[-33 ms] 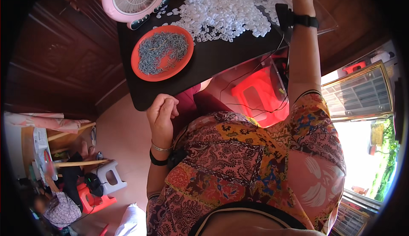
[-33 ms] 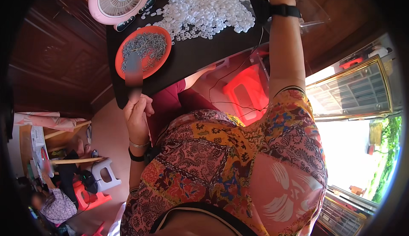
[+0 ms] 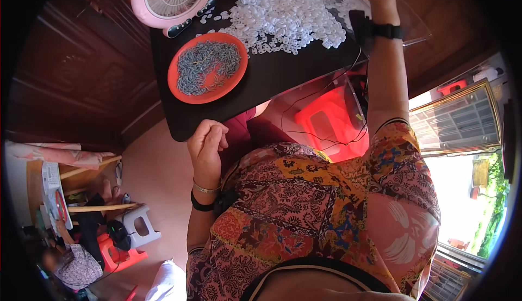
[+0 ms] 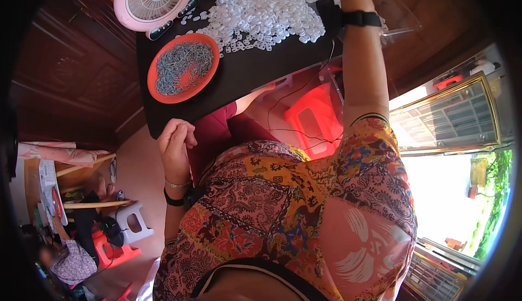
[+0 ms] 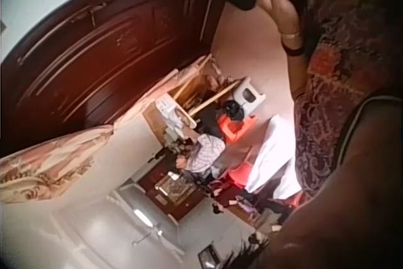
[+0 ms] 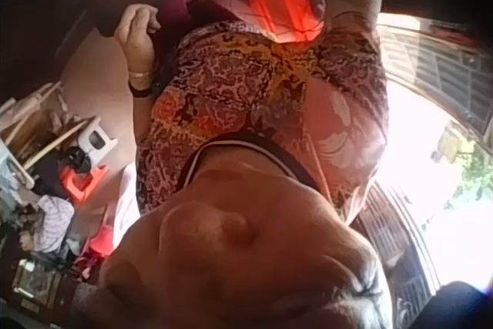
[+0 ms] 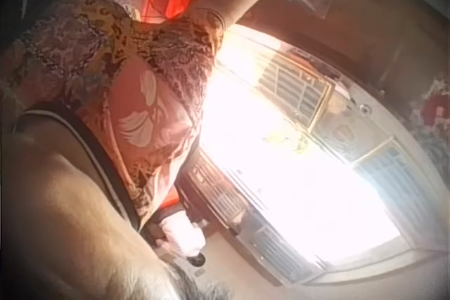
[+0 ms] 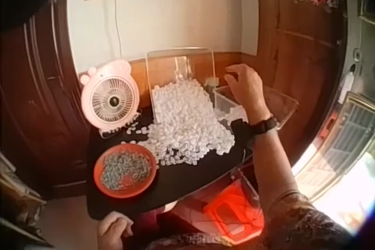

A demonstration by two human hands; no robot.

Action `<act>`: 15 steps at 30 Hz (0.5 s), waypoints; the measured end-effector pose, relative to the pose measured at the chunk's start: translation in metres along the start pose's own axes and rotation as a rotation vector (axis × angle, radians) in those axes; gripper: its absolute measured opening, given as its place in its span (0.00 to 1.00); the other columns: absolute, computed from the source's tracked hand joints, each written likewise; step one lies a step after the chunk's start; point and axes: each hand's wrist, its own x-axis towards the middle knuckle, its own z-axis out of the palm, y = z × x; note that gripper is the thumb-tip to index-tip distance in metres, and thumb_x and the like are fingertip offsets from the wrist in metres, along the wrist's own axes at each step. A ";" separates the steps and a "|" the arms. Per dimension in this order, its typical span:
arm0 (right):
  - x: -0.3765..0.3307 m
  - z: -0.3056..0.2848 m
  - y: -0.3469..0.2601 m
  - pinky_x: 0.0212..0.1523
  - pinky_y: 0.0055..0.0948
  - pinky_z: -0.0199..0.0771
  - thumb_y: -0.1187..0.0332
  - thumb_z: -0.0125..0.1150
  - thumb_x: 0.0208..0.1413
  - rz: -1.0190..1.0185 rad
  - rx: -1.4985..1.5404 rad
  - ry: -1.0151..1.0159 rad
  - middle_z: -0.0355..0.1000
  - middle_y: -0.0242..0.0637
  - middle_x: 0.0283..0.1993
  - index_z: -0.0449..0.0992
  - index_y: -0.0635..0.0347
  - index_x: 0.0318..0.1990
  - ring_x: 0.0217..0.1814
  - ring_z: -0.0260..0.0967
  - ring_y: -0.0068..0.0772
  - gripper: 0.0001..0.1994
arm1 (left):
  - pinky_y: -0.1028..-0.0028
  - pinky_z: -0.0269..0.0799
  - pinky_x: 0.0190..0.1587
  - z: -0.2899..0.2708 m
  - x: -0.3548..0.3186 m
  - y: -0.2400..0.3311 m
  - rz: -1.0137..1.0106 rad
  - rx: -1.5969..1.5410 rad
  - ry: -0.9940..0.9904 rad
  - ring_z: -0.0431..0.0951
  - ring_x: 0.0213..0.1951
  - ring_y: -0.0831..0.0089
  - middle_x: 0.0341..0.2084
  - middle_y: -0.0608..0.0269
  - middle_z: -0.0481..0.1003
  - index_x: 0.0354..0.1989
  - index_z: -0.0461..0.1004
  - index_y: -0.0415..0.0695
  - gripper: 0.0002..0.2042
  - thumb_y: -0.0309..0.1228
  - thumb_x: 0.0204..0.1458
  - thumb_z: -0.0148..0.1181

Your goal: The recorder is manually inserting small metal pins from a red bowl into white plastic components.

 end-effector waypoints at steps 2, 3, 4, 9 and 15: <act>-0.020 0.001 -0.037 0.39 0.35 0.74 0.64 0.62 0.49 0.160 0.341 -0.240 0.77 0.44 0.33 0.79 0.62 0.38 0.36 0.75 0.46 0.13 | 0.83 0.56 0.23 0.000 -0.001 0.000 -0.010 -0.006 0.001 0.63 0.21 0.85 0.17 0.70 0.66 0.27 0.71 0.37 0.09 0.27 0.56 0.48; -0.033 0.011 -0.038 0.36 0.32 0.75 0.64 0.63 0.48 0.033 0.358 -0.343 0.77 0.45 0.30 0.78 0.64 0.37 0.32 0.76 0.45 0.13 | 0.83 0.55 0.23 0.001 -0.001 0.002 -0.015 0.022 -0.008 0.63 0.20 0.85 0.17 0.70 0.66 0.27 0.71 0.37 0.09 0.27 0.56 0.49; -0.045 0.024 -0.048 0.35 0.27 0.73 0.62 0.62 0.53 -0.038 0.413 -0.461 0.77 0.39 0.30 0.79 0.58 0.39 0.31 0.75 0.30 0.11 | 0.83 0.55 0.22 0.000 -0.002 0.003 -0.024 0.055 -0.009 0.62 0.20 0.85 0.16 0.70 0.66 0.27 0.71 0.37 0.09 0.27 0.56 0.49; -0.102 0.075 -0.080 0.38 0.33 0.73 0.61 0.62 0.47 -0.188 0.513 -0.917 0.77 0.41 0.32 0.80 0.57 0.36 0.34 0.75 0.41 0.12 | 0.82 0.54 0.22 -0.005 -0.004 -0.005 -0.007 0.051 -0.015 0.62 0.19 0.85 0.15 0.71 0.66 0.27 0.71 0.37 0.09 0.28 0.57 0.49; -0.122 0.096 -0.101 0.40 0.37 0.73 0.63 0.60 0.46 -0.253 0.364 -1.048 0.77 0.40 0.32 0.80 0.54 0.35 0.38 0.75 0.42 0.10 | 0.82 0.55 0.22 -0.004 -0.004 -0.002 -0.017 0.063 -0.023 0.63 0.19 0.85 0.15 0.70 0.66 0.27 0.71 0.37 0.10 0.29 0.57 0.49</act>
